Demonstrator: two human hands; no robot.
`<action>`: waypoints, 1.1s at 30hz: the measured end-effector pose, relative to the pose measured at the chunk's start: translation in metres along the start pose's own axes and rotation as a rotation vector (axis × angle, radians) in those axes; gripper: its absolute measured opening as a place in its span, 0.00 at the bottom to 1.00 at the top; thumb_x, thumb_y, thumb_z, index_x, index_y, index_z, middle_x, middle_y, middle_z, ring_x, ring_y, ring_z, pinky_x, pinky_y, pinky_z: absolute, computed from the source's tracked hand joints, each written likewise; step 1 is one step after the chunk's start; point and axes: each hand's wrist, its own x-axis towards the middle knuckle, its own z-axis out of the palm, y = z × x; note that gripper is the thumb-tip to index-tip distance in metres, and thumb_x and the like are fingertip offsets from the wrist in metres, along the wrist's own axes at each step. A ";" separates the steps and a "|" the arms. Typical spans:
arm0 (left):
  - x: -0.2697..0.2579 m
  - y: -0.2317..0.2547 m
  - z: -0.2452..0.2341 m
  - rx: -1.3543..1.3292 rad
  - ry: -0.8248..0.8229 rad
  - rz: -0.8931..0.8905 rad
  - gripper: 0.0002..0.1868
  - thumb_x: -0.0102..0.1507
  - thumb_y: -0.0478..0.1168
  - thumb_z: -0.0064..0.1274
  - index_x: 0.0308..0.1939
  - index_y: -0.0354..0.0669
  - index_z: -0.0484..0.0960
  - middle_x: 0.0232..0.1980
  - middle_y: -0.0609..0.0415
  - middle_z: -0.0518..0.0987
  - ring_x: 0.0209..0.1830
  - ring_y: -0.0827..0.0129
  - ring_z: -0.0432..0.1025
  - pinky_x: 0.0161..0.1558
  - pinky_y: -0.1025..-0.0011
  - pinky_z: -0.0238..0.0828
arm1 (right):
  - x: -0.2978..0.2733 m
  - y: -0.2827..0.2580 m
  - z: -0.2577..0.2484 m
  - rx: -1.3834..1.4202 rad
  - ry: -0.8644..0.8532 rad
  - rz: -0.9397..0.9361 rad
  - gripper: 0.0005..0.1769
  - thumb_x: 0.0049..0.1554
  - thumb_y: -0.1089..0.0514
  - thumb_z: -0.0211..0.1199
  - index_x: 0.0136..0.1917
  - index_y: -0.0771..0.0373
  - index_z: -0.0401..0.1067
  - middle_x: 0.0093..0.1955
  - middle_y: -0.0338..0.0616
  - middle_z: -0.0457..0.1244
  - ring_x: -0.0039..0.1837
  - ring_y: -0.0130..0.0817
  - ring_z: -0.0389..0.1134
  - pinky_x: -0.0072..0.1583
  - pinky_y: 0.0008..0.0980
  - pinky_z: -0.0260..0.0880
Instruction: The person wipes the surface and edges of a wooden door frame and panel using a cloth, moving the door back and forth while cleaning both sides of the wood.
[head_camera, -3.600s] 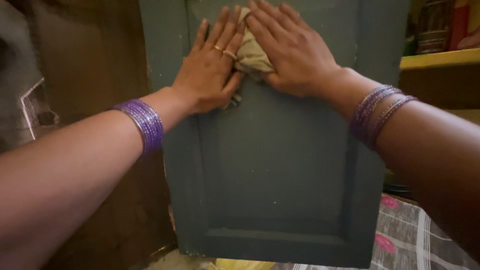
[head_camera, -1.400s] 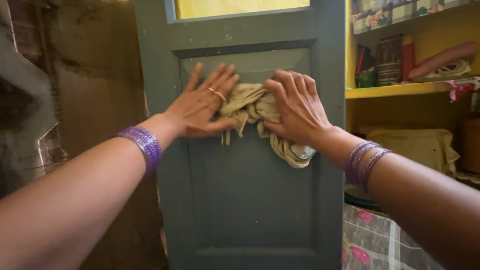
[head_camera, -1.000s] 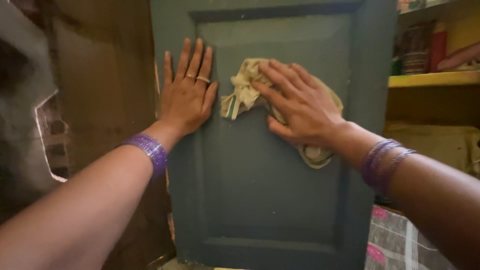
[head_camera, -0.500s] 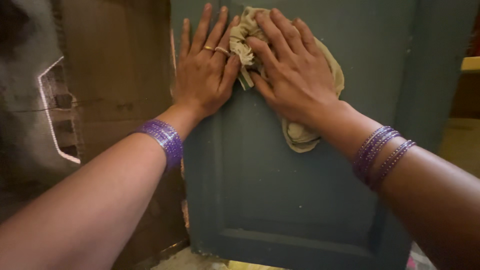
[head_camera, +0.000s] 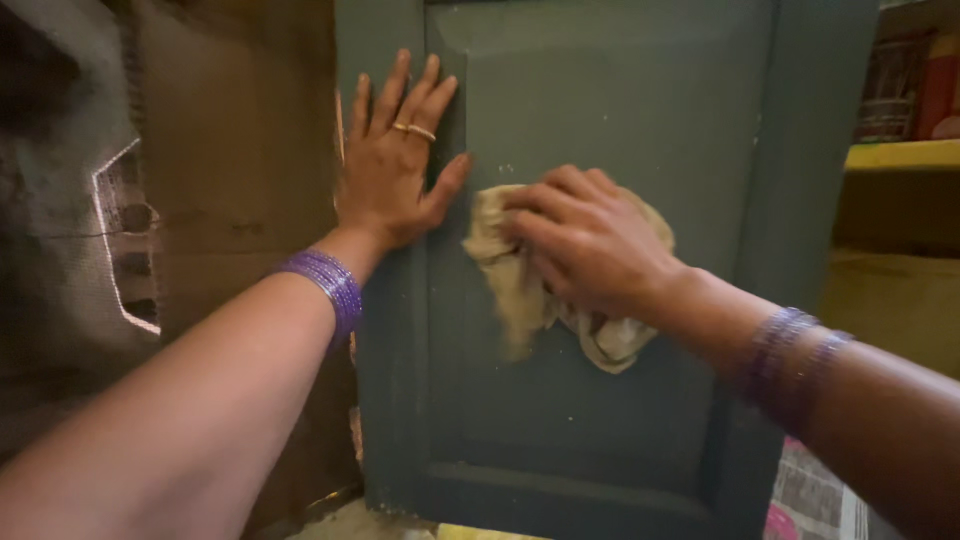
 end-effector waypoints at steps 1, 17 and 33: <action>0.000 0.000 0.000 0.004 0.004 0.005 0.37 0.71 0.58 0.45 0.79 0.43 0.61 0.83 0.49 0.57 0.85 0.54 0.41 0.81 0.45 0.30 | -0.001 0.005 -0.008 -0.057 0.018 0.038 0.14 0.55 0.61 0.63 0.56 0.56 0.75 0.66 0.41 0.65 0.69 0.42 0.61 0.68 0.45 0.61; -0.003 -0.002 0.005 -0.037 0.051 0.007 0.33 0.74 0.57 0.42 0.79 0.45 0.64 0.83 0.47 0.60 0.87 0.53 0.45 0.83 0.47 0.32 | 0.025 0.002 0.019 -0.240 0.090 0.083 0.32 0.63 0.43 0.60 0.76 0.58 0.66 0.83 0.57 0.47 0.84 0.51 0.44 0.80 0.52 0.42; -0.004 0.006 -0.002 0.028 0.085 0.019 0.34 0.69 0.54 0.48 0.77 0.46 0.65 0.81 0.50 0.62 0.84 0.52 0.47 0.81 0.46 0.36 | -0.025 -0.025 0.000 0.109 -0.116 -0.222 0.13 0.46 0.57 0.66 0.46 0.58 0.77 0.70 0.51 0.61 0.75 0.51 0.57 0.72 0.54 0.55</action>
